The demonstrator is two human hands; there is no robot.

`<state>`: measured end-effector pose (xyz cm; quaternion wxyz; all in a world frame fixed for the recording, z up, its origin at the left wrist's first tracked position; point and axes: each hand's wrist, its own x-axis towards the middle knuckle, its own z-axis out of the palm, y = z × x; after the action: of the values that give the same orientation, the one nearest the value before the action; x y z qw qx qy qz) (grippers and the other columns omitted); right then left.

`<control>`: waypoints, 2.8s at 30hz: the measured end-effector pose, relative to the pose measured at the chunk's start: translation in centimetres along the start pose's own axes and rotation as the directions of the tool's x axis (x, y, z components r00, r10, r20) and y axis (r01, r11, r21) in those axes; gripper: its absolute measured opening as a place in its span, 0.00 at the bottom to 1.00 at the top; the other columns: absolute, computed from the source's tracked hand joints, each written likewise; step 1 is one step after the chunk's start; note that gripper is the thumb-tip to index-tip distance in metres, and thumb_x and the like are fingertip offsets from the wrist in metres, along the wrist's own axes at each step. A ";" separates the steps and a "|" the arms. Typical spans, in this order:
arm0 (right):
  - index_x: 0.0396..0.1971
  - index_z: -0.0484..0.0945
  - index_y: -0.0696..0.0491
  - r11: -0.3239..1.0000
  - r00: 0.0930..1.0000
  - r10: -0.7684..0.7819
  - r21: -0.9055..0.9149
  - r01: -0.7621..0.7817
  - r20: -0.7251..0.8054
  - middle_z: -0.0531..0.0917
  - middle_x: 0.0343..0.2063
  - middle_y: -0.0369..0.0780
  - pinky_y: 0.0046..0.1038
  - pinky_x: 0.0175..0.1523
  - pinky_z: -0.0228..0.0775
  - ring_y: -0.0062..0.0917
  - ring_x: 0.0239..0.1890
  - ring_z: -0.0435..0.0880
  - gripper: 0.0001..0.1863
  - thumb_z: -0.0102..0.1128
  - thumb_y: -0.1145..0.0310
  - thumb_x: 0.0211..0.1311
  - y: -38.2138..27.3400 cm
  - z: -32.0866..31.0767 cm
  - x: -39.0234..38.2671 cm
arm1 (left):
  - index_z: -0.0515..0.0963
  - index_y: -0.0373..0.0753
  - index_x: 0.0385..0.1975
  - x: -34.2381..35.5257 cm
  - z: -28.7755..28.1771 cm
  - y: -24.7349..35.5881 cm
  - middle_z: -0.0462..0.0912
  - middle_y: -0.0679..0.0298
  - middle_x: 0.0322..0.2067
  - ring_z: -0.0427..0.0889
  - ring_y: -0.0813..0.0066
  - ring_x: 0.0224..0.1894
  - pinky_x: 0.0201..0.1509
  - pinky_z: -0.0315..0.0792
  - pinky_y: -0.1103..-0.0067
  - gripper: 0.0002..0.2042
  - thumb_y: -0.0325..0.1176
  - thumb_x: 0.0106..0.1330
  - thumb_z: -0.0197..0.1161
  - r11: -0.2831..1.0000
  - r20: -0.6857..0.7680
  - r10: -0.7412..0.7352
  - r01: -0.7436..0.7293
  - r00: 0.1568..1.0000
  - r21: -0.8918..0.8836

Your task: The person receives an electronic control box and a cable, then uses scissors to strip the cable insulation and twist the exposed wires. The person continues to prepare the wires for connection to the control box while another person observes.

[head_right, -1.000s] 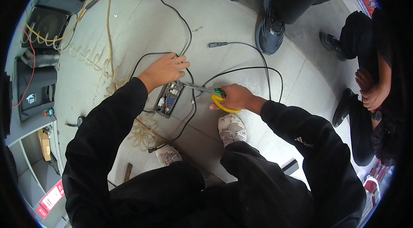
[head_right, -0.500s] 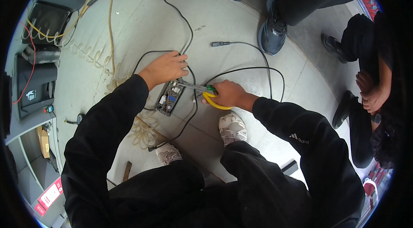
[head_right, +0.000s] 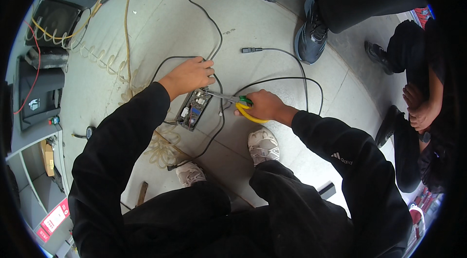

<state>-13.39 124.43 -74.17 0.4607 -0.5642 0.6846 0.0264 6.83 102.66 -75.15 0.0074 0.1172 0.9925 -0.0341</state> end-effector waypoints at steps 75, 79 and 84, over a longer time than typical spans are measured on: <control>0.28 0.84 0.59 0.930 1.000 0.003 0.367 -0.009 0.016 0.79 0.19 0.42 0.34 0.33 0.69 0.29 0.23 0.79 0.32 0.69 0.39 0.66 7.4 -0.5 -1.0 | 0.83 0.34 0.36 -2.5 3.6 0.7 0.87 0.54 0.33 0.86 0.56 0.37 0.42 0.78 0.65 0.09 0.34 0.66 0.67 0.431 0.295 -0.571 0.585 0.766 -0.687; 0.28 0.82 0.55 0.784 0.975 -0.016 0.607 -0.126 0.223 0.73 0.21 0.32 0.24 0.25 0.63 0.17 0.21 0.70 0.32 0.65 0.35 0.67 4.5 -1.3 0.7 | 0.86 0.33 0.31 -1.0 3.1 2.3 0.88 0.52 0.31 0.87 0.58 0.36 0.43 0.79 0.67 0.14 0.40 0.60 0.74 0.255 0.472 -0.579 0.698 0.665 -0.670; 0.33 0.85 0.56 0.792 0.962 -0.017 0.591 -0.153 0.271 0.78 0.26 0.36 0.23 0.26 0.68 0.19 0.21 0.74 0.38 0.65 0.28 0.62 3.3 -1.7 1.8 | 0.87 0.36 0.27 -0.1 2.1 4.5 0.87 0.55 0.34 0.85 0.58 0.41 0.49 0.78 0.65 0.16 0.45 0.56 0.78 0.292 0.405 -0.688 0.740 0.602 -0.606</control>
<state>-16.93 123.31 -75.92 0.7022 -0.3530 0.6096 -0.1033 7.98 106.83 -77.49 0.0701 -0.3513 0.8623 0.3580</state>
